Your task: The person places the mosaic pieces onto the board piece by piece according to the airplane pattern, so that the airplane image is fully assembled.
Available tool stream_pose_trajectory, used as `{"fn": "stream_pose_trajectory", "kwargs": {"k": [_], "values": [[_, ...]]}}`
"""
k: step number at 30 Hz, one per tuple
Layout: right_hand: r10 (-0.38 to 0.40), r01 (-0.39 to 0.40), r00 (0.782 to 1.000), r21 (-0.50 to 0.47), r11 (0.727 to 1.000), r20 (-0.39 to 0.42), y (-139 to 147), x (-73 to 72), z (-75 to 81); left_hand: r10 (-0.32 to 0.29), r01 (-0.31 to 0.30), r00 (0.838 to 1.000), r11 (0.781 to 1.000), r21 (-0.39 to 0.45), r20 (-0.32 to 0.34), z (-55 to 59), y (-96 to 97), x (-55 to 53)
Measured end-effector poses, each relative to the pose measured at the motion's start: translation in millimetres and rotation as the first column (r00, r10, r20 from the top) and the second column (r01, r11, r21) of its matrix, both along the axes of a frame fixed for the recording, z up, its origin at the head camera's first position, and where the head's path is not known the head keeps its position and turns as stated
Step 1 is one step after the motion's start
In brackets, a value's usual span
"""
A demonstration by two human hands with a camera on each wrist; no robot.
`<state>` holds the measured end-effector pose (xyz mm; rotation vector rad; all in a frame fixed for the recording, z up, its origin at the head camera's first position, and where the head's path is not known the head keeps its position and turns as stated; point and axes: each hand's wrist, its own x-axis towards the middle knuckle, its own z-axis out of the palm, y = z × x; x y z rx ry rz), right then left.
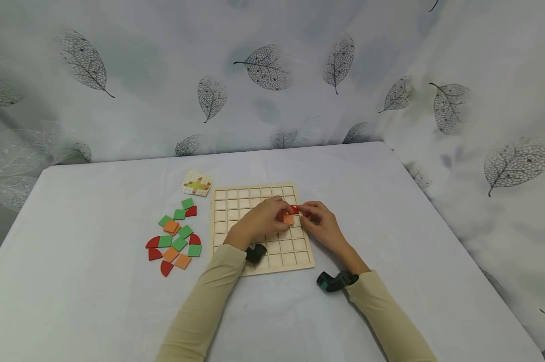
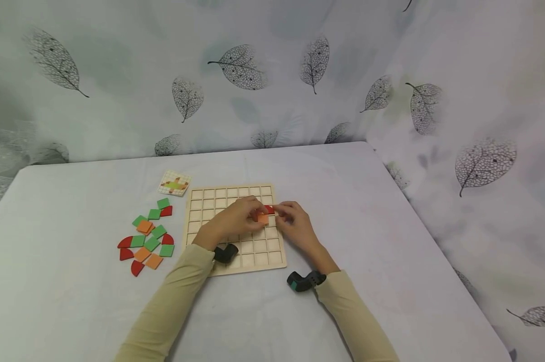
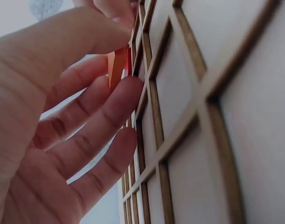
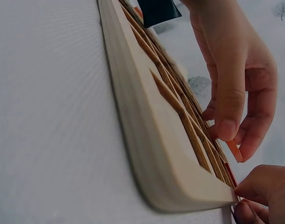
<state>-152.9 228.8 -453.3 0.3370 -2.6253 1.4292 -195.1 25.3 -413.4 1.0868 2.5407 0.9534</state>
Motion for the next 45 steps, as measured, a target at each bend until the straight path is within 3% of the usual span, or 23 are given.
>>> {"fn": "stream_pose_trajectory", "kwargs": {"k": [9, 16, 19, 22, 31, 39, 45], "values": [[0.012, -0.013, 1.000, -0.022, 1.000, -0.013, -1, -0.4, 0.0, 0.032, -0.034, 0.998, 0.999, 0.023, 0.058, -3.4, 1.0, -1.4], [0.017, -0.017, 1.000, 0.001, 1.000, -0.021, -18, 17.6, 39.5, 0.002, -0.005, 0.997, 0.999, 0.041, 0.073, -4.1, -2.5, -3.3], [0.015, -0.015, 1.000, 0.003, 1.000, -0.009, -19, 18.3, 40.8, -0.012, 0.010, 0.999, 0.999, 0.045, 0.041, -5.1, -1.7, -3.5], [0.019, -0.019, 1.000, 0.004, 1.000, -0.005, -19, 17.6, 39.1, -0.030, 0.029, 1.000, 0.998, 0.053, 0.007, -6.2, -0.3, -3.7], [0.020, -0.021, 0.999, -0.005, 1.000, -0.033, -5, -0.1, 1.1, -0.032, 0.033, 0.999, 0.999, 0.033, -0.022, -2.2, 4.5, -1.6], [0.043, -0.045, 0.993, -0.022, 0.999, -0.111, -1, -1.5, -5.7, -0.017, 0.016, 1.000, 0.999, 0.034, 0.010, -1.7, 5.0, -0.5], [0.018, -0.017, 0.998, 0.014, 1.000, -0.054, 0, -0.6, -3.0, -0.015, 0.013, 0.999, 0.999, 0.043, 0.041, -2.6, 1.3, -0.7]]}}
